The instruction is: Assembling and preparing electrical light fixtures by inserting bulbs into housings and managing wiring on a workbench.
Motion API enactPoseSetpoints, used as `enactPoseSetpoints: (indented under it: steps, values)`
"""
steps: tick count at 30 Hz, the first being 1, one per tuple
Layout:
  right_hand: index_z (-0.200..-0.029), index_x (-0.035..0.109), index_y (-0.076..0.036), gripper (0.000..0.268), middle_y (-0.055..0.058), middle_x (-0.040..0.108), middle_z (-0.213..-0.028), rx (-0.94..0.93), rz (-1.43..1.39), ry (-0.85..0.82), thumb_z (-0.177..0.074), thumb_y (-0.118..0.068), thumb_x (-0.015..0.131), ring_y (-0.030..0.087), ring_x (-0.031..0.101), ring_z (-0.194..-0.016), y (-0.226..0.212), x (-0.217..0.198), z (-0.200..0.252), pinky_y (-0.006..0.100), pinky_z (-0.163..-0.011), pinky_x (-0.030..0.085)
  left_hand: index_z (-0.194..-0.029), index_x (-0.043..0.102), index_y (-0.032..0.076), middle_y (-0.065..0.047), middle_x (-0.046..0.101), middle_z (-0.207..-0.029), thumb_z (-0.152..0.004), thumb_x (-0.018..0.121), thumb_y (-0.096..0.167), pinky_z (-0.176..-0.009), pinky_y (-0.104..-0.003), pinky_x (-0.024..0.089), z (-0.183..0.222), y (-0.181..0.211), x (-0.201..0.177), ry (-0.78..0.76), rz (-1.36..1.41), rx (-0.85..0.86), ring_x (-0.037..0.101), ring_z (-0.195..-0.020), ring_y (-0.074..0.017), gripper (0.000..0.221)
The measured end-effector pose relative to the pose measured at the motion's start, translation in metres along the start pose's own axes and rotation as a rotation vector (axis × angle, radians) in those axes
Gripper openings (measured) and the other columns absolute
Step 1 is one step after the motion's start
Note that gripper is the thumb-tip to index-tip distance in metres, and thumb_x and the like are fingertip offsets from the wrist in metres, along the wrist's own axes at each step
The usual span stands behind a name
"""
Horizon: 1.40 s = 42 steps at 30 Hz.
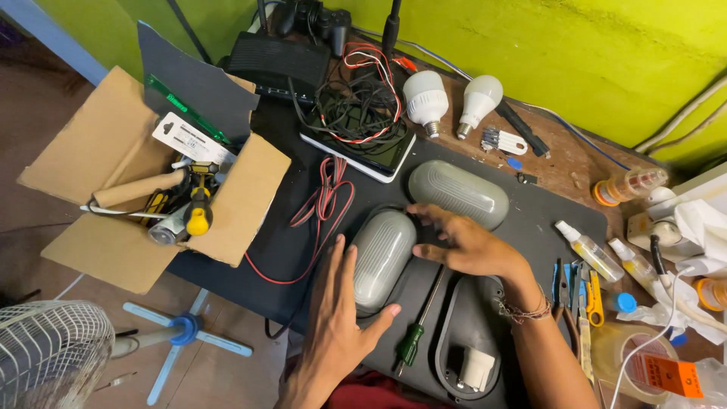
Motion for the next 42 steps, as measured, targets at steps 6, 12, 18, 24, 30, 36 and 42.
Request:
enactPoseSetpoints:
  steps: [6,12,18,24,30,36,42]
  values:
    - [-0.146,0.049,-0.016,0.064,0.003,0.062,-0.138,0.024,-0.199,0.115,-0.087,-0.023,0.073,0.017,0.066,-0.112,0.001,-0.009,0.001,0.031,-0.097,0.059,-0.155,0.028,-0.001,-0.024,0.035,-0.162,-0.082,0.085,0.043,-0.121,-0.047,0.036,0.003,-0.005,-0.002,0.043,0.059,0.0,0.039,-0.15,-0.0381,0.102]
    - [-0.146,0.049,-0.015,0.065,0.003,0.063,-0.135,0.002,-0.153,0.085,-0.087,-0.027,0.072,0.016,0.063,-0.113,0.006,-0.008,0.001,0.031,-0.094,0.057,-0.151,0.035,-0.002,-0.024,0.043,-0.157,-0.082,0.084,0.039,-0.12,-0.048,0.039,0.009,0.002,-0.008,0.125,0.069,0.061,0.045,-0.146,-0.0393,0.094]
    - [-0.148,0.049,-0.017,0.066,-0.001,0.061,-0.137,0.008,-0.174,0.056,-0.086,-0.026,0.073,0.015,0.061,-0.115,0.014,-0.002,-0.003,0.032,-0.095,0.055,-0.153,0.032,-0.001,-0.023,0.041,-0.158,-0.079,0.085,0.031,-0.121,-0.049,0.037,0.019,-0.017,0.0,0.079,0.06,0.007,0.042,-0.147,-0.0396,0.096]
    - [-0.153,0.043,-0.015,0.076,0.002,0.059,-0.146,0.013,-0.102,-0.007,-0.085,-0.031,0.074,0.018,0.063,-0.12,0.02,0.002,-0.005,0.033,-0.096,0.055,-0.155,0.027,-0.002,-0.023,0.038,-0.161,-0.076,0.091,0.039,-0.121,-0.045,0.037,0.014,-0.021,0.008,0.019,-0.018,0.019,0.041,-0.148,-0.0388,0.11]
    - [-0.153,0.042,-0.013,0.077,0.004,0.06,-0.143,0.05,-0.077,-0.007,-0.085,-0.032,0.074,0.016,0.068,-0.109,0.025,0.001,-0.005,0.03,-0.091,0.057,-0.155,0.031,0.001,-0.02,0.043,-0.158,-0.069,0.096,0.036,-0.114,-0.048,0.042,0.01,-0.024,0.012,0.026,-0.095,0.036,0.048,-0.141,-0.0381,0.114]
    - [-0.153,0.043,-0.016,0.075,0.005,0.06,-0.144,0.046,-0.09,-0.014,-0.085,-0.028,0.073,0.017,0.071,-0.111,0.022,-0.001,-0.003,0.03,-0.09,0.058,-0.155,0.029,0.0,-0.021,0.043,-0.157,-0.071,0.094,0.038,-0.117,-0.047,0.04,0.01,-0.02,0.009,0.008,-0.094,0.013,0.046,-0.142,-0.0378,0.113]
    - [-0.153,0.044,-0.018,0.074,0.003,0.06,-0.145,0.038,-0.091,-0.007,-0.086,-0.03,0.073,0.017,0.069,-0.111,0.026,0.001,-0.005,0.03,-0.09,0.058,-0.157,0.023,-0.002,-0.022,0.038,-0.161,-0.068,0.095,0.036,-0.119,-0.045,0.036,0.012,-0.023,0.009,-0.009,-0.045,-0.081,0.042,-0.146,-0.0389,0.12]
Point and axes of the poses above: each hand's wrist, its own z-axis away from the middle knuckle, its own x-axis out of the palm, y = z × x, the point moved 10 cm from there along -z, towards the middle knuckle
